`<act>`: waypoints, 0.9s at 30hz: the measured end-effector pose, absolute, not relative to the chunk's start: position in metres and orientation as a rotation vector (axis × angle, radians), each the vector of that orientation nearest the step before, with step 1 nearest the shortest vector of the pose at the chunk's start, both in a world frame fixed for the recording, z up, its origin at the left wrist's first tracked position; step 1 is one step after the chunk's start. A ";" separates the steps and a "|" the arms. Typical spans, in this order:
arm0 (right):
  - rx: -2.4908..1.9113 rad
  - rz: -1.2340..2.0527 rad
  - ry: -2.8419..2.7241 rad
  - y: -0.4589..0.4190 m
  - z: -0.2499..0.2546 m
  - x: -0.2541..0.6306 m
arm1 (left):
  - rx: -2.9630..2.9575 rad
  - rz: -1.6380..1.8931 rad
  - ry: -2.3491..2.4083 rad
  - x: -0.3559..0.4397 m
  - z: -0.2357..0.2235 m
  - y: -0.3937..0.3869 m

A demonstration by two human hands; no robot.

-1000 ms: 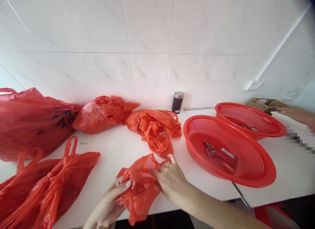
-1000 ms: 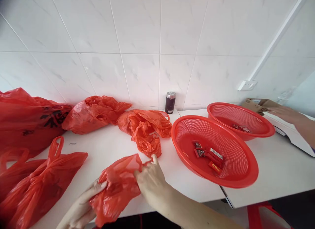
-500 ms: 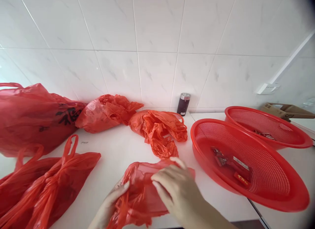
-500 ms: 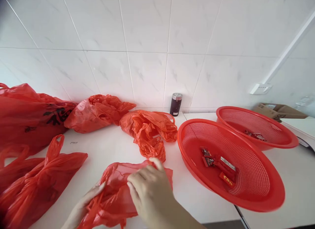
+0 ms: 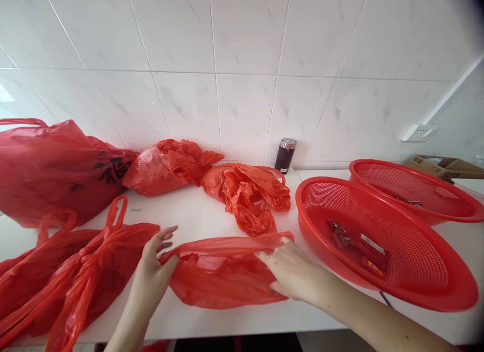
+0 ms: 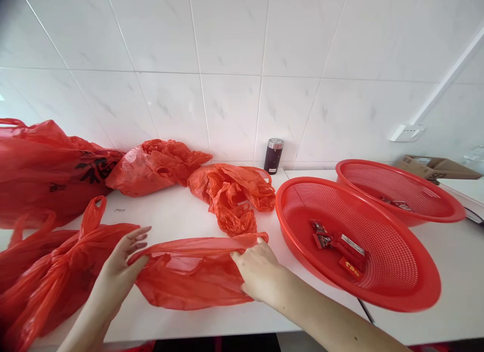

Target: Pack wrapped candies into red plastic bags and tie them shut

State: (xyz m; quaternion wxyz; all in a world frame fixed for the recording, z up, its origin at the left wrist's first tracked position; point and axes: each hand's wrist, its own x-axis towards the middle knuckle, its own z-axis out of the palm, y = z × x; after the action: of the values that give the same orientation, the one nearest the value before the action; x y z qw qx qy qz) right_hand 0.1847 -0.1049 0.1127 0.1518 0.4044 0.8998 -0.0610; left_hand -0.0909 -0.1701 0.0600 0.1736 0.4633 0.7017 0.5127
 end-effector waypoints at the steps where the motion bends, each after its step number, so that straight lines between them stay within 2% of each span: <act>1: 1.174 -0.161 2.571 -0.107 0.116 0.183 | 1.464 1.460 2.075 -0.082 0.065 -0.174; 4: 1.255 -0.176 2.516 -0.114 0.120 0.173 | 1.941 1.434 2.288 -0.043 0.080 -0.190; 6: 1.289 -0.221 2.469 -0.120 0.119 0.167 | 2.133 1.278 2.362 -0.018 0.079 -0.193; 11: 1.154 -0.287 2.501 -0.121 0.106 0.166 | 2.021 0.659 2.530 -0.019 0.036 -0.173; 15: 1.368 -0.347 2.457 -0.106 0.097 0.184 | 1.922 0.480 2.430 -0.058 0.015 -0.168; 17: 1.444 -0.523 2.482 -0.099 0.101 0.198 | 1.949 0.521 2.283 -0.068 0.018 -0.175; 20: 1.410 -1.054 2.596 -0.087 0.122 0.223 | 1.942 0.605 1.989 -0.068 0.029 -0.189; 22: 1.523 -1.242 2.719 -0.074 0.141 0.247 | 1.887 0.686 1.872 -0.062 0.035 -0.198; 24: 1.823 -1.076 2.816 -0.056 0.154 0.278 | 1.819 0.793 1.811 -0.056 0.040 -0.204; 27: 2.082 -0.725 2.633 -0.031 0.151 0.329 | 1.725 0.814 1.671 -0.053 0.044 -0.207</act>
State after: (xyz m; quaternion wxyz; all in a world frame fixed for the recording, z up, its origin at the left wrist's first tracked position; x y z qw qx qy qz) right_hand 0.3295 -0.0308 0.1505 -0.1457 0.5998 0.7585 -0.2090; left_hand -0.0532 -0.2074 0.0442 0.2983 0.6491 0.6291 0.3063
